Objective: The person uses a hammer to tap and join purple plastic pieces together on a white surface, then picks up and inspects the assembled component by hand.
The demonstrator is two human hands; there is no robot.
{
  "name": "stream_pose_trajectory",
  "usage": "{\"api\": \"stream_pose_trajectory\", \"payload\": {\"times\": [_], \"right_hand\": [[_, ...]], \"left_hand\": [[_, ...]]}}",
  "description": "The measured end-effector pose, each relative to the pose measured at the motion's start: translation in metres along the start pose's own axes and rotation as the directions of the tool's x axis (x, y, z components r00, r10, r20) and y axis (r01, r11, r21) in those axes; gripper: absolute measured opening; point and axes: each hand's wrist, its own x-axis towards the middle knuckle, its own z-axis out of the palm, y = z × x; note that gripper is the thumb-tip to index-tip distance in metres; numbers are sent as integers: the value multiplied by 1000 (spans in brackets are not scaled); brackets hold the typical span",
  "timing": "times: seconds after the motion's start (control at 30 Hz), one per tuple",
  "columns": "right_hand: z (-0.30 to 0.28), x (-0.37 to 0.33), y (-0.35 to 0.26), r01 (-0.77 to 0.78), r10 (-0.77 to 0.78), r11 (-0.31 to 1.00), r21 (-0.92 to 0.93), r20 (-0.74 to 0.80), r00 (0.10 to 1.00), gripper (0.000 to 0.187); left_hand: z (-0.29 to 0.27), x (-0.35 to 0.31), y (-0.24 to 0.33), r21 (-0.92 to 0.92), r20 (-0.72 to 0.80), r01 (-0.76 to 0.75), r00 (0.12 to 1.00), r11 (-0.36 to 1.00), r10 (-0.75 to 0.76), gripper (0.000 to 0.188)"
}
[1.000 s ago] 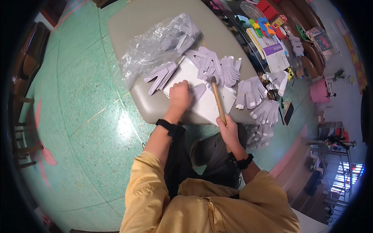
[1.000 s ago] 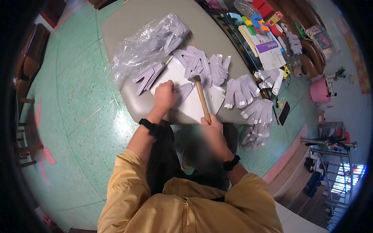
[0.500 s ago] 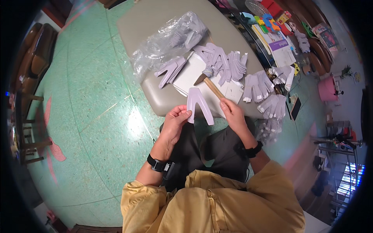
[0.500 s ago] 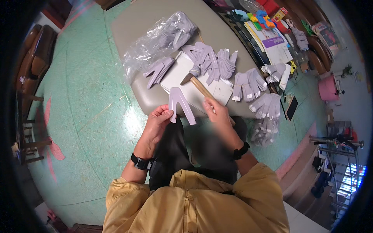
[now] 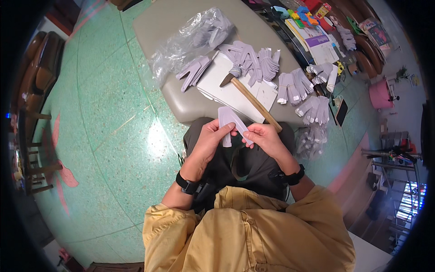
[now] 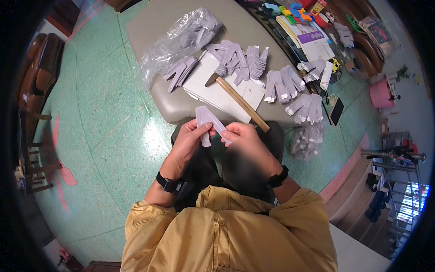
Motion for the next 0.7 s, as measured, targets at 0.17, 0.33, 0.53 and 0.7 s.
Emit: {"api": "stream_pose_trajectory", "payload": {"times": [0.17, 0.33, 0.53, 0.7], "right_hand": [[-4, -1, 5, -24, 25, 999, -38, 24, 999, 17], [-10, 5, 3, -28, 29, 999, -30, 20, 999, 17], [-30, 38, 0, -30, 29, 1000, -6, -124, 992, 17], [-73, 98, -8, 162, -146, 986, 29, -301, 943, 20]], "left_hand": [[-2, 6, -6, 106, -78, -56, 995, 993, 65, 11], [6, 13, 2, 180, -84, -71, 993, 981, 87, 17], [-2, 58, 16, 300, -23, -93, 994, 949, 105, 25], [-55, 107, 20, 877, -211, -182, 685, 445, 697, 39]]}}
